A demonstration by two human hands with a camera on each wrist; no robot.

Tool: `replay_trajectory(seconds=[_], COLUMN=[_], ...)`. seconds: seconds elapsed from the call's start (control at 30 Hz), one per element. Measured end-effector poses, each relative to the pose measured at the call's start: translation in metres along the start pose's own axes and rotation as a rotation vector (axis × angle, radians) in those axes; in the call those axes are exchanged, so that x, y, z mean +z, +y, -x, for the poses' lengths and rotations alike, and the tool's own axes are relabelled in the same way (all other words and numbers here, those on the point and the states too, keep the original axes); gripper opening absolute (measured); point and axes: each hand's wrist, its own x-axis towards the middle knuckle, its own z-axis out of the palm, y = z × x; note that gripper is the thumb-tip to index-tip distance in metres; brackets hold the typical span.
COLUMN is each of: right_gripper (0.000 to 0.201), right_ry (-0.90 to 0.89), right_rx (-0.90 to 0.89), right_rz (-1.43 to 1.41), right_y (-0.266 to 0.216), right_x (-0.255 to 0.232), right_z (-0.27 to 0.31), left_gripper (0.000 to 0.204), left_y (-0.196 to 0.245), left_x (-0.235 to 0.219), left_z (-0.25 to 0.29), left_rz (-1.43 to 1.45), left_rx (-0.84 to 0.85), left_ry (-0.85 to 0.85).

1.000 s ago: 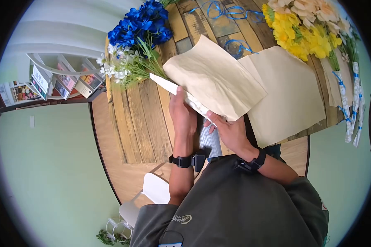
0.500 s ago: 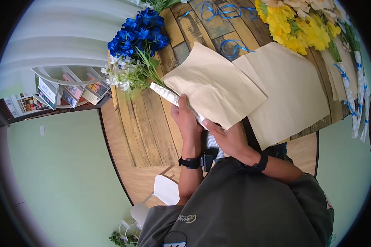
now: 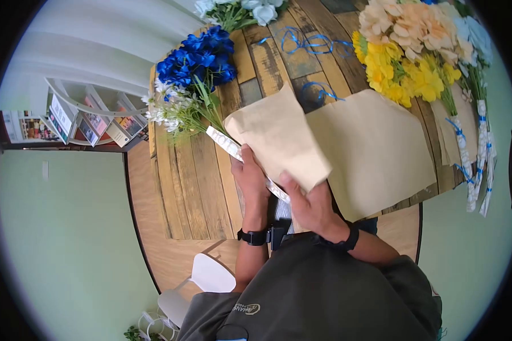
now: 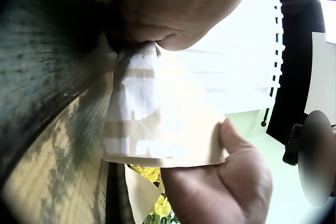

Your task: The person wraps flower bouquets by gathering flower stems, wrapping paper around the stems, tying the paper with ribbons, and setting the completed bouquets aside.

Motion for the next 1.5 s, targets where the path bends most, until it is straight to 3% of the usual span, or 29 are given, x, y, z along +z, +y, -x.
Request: replay_trajectory(seconds=[0.03,0.07,0.13,0.17,0.27,0.33,0.4,0.43,0.47,0.53,0.57,0.67,0.7,0.77,0.8,0.87,0.9,0.93,1.0,1.03,1.17,1.3,1.37,1.5], right_gripper=[0.033,0.045,0.05,0.051,0.044,0.055,0.064,0.078,0.07,0.06,0.056,0.057,0.057,0.047,0.047,0.038,0.028,0.026,0.037,0.047,0.047,0.048,0.048,0.048], right_ry=[-0.136,-0.261,-0.485,-0.539,-0.555,-0.616,-0.617,-0.601,-0.539,-0.348,-0.358,-0.409,-0.402,-0.573,-0.585,-0.751,-0.768,-0.833,-0.757,-0.944,-0.897,-0.816,-0.767,-0.672], right_rx=[-0.104,-0.351,-0.5,-0.522,-0.614,-0.653,-0.336,-0.185,-0.131,0.191,0.244,0.478,0.482,0.888,0.894,0.463,-0.115,0.261,0.618,0.282,0.364,0.448,0.483,0.542], right_rz=[-0.05,0.046,0.12,0.169,0.206,0.204,-0.214,-0.453,-0.5,-0.516,-0.447,-0.365,-0.349,-0.525,-0.506,-0.378,-0.261,-0.545,-0.96,-0.928,-0.874,-0.852,-0.851,-0.849], right_y=[0.007,0.008,-0.004,-0.006,-0.003,-0.005,-0.013,-0.005,-0.012,-0.01,0.0,0.038,0.043,0.054,0.067,0.095,0.085,0.073,0.071,0.102,0.076,0.051,0.04,0.019], right_x=[0.002,0.001,0.003,0.007,0.008,-0.005,-0.026,-0.034,-0.038,-0.033,-0.028,0.001,0.012,0.034,0.041,0.057,0.062,0.058,0.057,0.066,0.073,0.098,0.101,0.071], right_z=[0.007,0.001,-0.002,0.001,0.005,0.004,0.0,-0.003,-0.016,-0.033,-0.049,-0.087,-0.097,-0.113,-0.112,-0.109,-0.107,-0.102,-0.088,-0.091,-0.083,-0.088,-0.091,-0.077], left_gripper=[0.023,0.033,0.048,0.065,0.061,0.058,0.054,0.053,0.053,0.048,0.046,0.046,0.046,0.051,0.051,0.06,0.067,0.064,0.064,0.061,0.054,0.054,0.056,0.058], left_y=[0.002,-0.002,-0.03,-0.019,-0.012,-0.01,-0.01,-0.011,-0.012,-0.011,-0.014,-0.029,-0.033,-0.036,-0.025,-0.007,-0.006,-0.005,-0.002,0.003,0.001,-0.004,0.0,0.012], left_x=[-0.002,-0.014,-0.052,-0.056,-0.052,-0.048,-0.044,-0.044,-0.043,-0.037,-0.035,-0.036,-0.037,-0.039,-0.029,-0.011,-0.01,-0.002,-0.005,-0.006,-0.009,-0.005,-0.005,-0.006], left_z=[0.005,0.007,-0.022,-0.037,-0.026,-0.013,-0.001,0.003,0.005,0.002,0.006,0.008,0.016,0.027,0.034,0.046,0.042,0.046,0.047,0.049,0.05,0.051,0.05,0.048], left_rz=[-0.023,-0.215,0.947,0.819,0.894,0.985,1.085,1.136,1.143,0.903,0.908,0.925,0.939,0.871,0.889,0.308,0.185,0.234,0.146,0.102,0.062,0.128,0.356,0.422], left_rx=[0.095,0.223,-0.299,-0.306,-0.305,-0.287,-0.265,-0.264,-0.268,-0.103,-0.137,-0.114,-0.123,-0.11,-0.103,-0.248,-0.233,-0.135,-0.183,-0.15,-0.097,-0.108,-0.17,-0.247], left_ry=[-0.073,-0.168,-0.665,-0.998,-0.916,-0.818,-0.718,-0.665,-0.659,-0.74,-0.675,-0.812,-0.817,-0.771,-0.759,-0.134,-0.075,-0.002,-0.042,-0.087,-0.216,-0.163,-0.154,-0.145])
